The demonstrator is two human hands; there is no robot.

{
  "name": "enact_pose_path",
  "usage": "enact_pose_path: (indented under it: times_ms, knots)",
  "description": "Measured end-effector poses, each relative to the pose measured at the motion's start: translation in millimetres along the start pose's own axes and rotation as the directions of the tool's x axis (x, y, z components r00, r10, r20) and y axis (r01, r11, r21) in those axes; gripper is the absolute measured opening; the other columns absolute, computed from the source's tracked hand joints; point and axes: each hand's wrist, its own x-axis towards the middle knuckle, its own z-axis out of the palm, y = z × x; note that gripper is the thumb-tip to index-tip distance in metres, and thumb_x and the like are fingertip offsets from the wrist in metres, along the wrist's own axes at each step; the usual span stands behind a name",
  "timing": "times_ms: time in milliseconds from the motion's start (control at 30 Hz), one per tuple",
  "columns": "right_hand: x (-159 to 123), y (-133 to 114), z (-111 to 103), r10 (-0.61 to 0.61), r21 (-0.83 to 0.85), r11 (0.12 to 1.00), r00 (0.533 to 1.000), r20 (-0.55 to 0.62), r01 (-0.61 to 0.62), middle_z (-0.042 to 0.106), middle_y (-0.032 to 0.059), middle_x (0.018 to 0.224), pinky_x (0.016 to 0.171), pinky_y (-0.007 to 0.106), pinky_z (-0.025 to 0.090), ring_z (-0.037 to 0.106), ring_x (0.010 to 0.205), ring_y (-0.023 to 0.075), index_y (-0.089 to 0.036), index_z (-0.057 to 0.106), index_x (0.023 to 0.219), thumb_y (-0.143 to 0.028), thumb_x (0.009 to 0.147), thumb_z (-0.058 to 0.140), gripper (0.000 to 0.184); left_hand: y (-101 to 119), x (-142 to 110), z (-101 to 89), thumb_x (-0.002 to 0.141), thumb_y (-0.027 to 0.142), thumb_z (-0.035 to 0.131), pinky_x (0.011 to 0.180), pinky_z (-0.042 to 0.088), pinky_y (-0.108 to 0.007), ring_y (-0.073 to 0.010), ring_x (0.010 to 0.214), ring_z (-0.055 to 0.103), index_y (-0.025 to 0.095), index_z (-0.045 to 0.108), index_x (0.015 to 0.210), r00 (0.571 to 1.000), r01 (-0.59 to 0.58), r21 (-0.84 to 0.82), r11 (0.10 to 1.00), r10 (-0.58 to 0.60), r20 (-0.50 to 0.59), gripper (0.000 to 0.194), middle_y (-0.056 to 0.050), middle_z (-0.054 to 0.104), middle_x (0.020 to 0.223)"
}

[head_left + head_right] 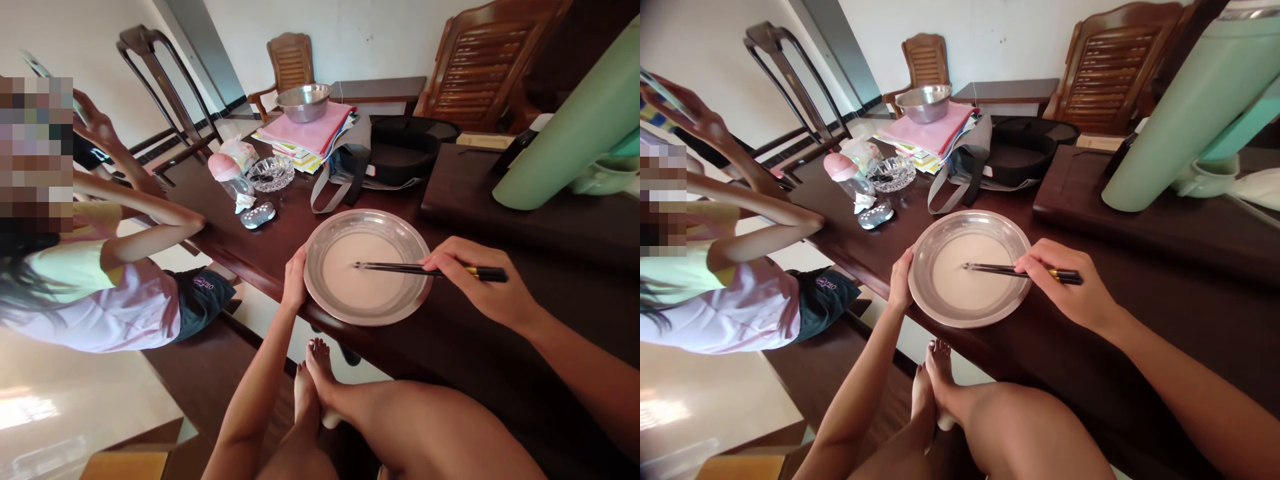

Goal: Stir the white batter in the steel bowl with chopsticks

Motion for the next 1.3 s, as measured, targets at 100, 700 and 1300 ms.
enact_pose_path:
  times_ms: [100,700,1300]
  knots:
    - [-0.6,-1.5,-1.5,0.002,0.017,1.0,0.999,-0.05,-0.001,0.066,0.0004,0.071,0.062,0.032,0.046,0.061,0.069,0.0164,-0.026,0.064,0.069,-0.026,0.09,0.052,0.024,-0.7,-0.2,-0.2,0.093,0.041,0.035,0.103,0.04,-0.033,-0.0238,0.116,0.056,0.017,0.066,0.116,1.0,-0.003,-0.005,1.0,0.003,0.014,0.046,-0.006,0.067,0.121]
    - [-0.5,-8.0,-1.2,0.007,-0.038,0.999,1.0,-0.028,-0.008,0.066,0.001,0.077,0.069,0.041,0.048,0.064,0.075,0.0219,-0.033,0.062,0.073,-0.031,0.09,0.048,0.022,-0.2,0.2,0.6,0.094,0.039,0.034,0.103,0.039,-0.033,-0.0233,0.116,0.056,0.016,0.066,0.115,1.0,-0.018,-0.003,1.0,0.018,0.008,0.045,-0.006,0.067,0.121]
    - [2.1,1.7,1.0,0.0,0.011,1.0,1.0,0.022,0.0,0.07,0.0025,0.085,0.073,0.033,0.048,0.064,0.082,0.0186,-0.024,0.067,0.078,-0.03,0.089,0.055,0.017,-0.1,-0.3,1.6,0.093,0.042,0.036,0.102,0.041,-0.033,-0.0236,0.115,0.057,0.016,0.066,0.116,1.0,0.005,-0.019,1.0,-0.006,-0.007,0.046,-0.005,0.067,0.121]
